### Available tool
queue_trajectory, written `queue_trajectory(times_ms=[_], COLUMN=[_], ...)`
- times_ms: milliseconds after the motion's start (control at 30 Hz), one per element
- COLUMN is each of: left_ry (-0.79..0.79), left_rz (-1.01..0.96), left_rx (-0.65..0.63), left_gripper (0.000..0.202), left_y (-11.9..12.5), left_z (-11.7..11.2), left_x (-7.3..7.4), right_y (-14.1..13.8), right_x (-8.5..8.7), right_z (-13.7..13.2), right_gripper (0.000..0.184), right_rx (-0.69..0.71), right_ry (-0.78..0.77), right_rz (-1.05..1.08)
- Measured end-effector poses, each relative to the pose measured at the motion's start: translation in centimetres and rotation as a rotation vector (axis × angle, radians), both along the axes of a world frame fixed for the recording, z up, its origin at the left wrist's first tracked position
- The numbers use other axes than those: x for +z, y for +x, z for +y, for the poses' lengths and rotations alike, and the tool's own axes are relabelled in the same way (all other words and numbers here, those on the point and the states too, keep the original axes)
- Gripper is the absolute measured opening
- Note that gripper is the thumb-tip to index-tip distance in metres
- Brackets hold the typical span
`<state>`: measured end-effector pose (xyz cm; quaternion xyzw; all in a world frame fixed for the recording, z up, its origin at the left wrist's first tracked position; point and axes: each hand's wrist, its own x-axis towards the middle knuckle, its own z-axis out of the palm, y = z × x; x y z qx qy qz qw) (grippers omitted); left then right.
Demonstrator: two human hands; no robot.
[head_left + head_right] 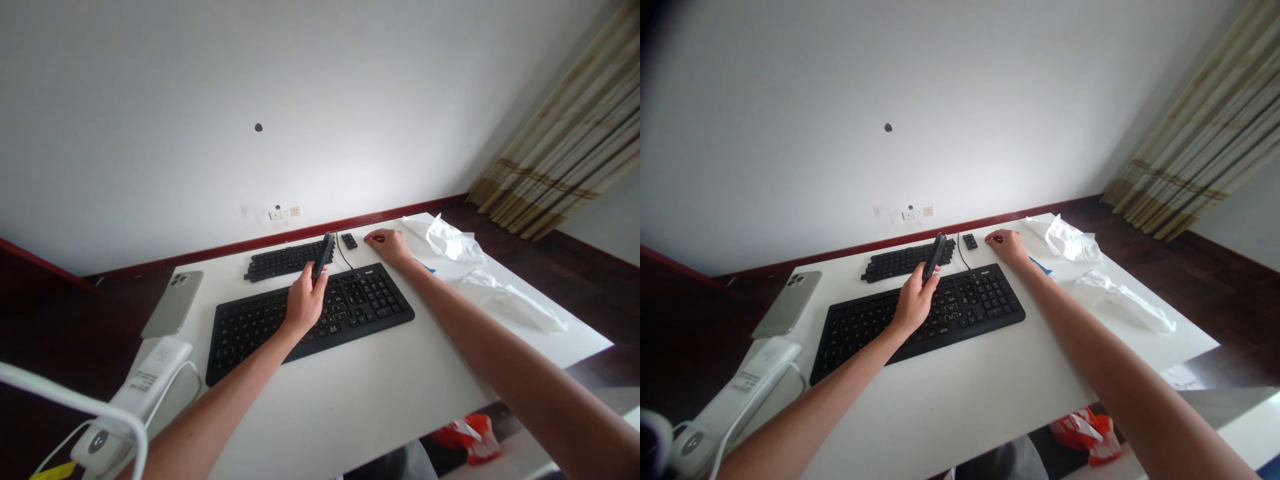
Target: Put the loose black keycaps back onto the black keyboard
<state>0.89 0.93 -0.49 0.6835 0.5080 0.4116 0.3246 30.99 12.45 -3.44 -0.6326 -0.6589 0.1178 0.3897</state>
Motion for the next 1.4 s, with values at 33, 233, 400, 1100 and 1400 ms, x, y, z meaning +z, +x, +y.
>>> queue_trajectory(times_ms=[33, 233, 400, 1100, 1400], left_ry=[0.000, -0.019, -0.027, 0.054, 0.045], left_rz=[-0.001, -0.001, -0.012, 0.122, 0.177], left_rx=[-0.001, -0.006, -0.008, -0.034, -0.052], left_gripper=[0.025, 0.027, 0.027, 0.027, 0.013], left_y=[0.0, -0.1, 0.0, 0.6, 0.7], left_z=[0.0, -0.1, -0.2, -0.6, -0.7], left_x=[0.0, 0.3, 0.3, 0.7, 1.0], right_y=[0.0, 0.4, 0.5, -10.3, -10.4], right_x=[0.0, -0.5, -0.3, 6.2, 5.6], right_z=[0.3, 0.9, 0.6, -8.6, -7.6], right_gripper=[0.014, 0.015, 0.020, 0.039, 0.020], right_rx=[0.016, 0.051, 0.029, 0.659, 0.571], right_ry=[0.006, 0.014, -0.021, -0.117, -0.134], right_rz=[0.002, 0.082, 0.120, 0.159, 0.652])
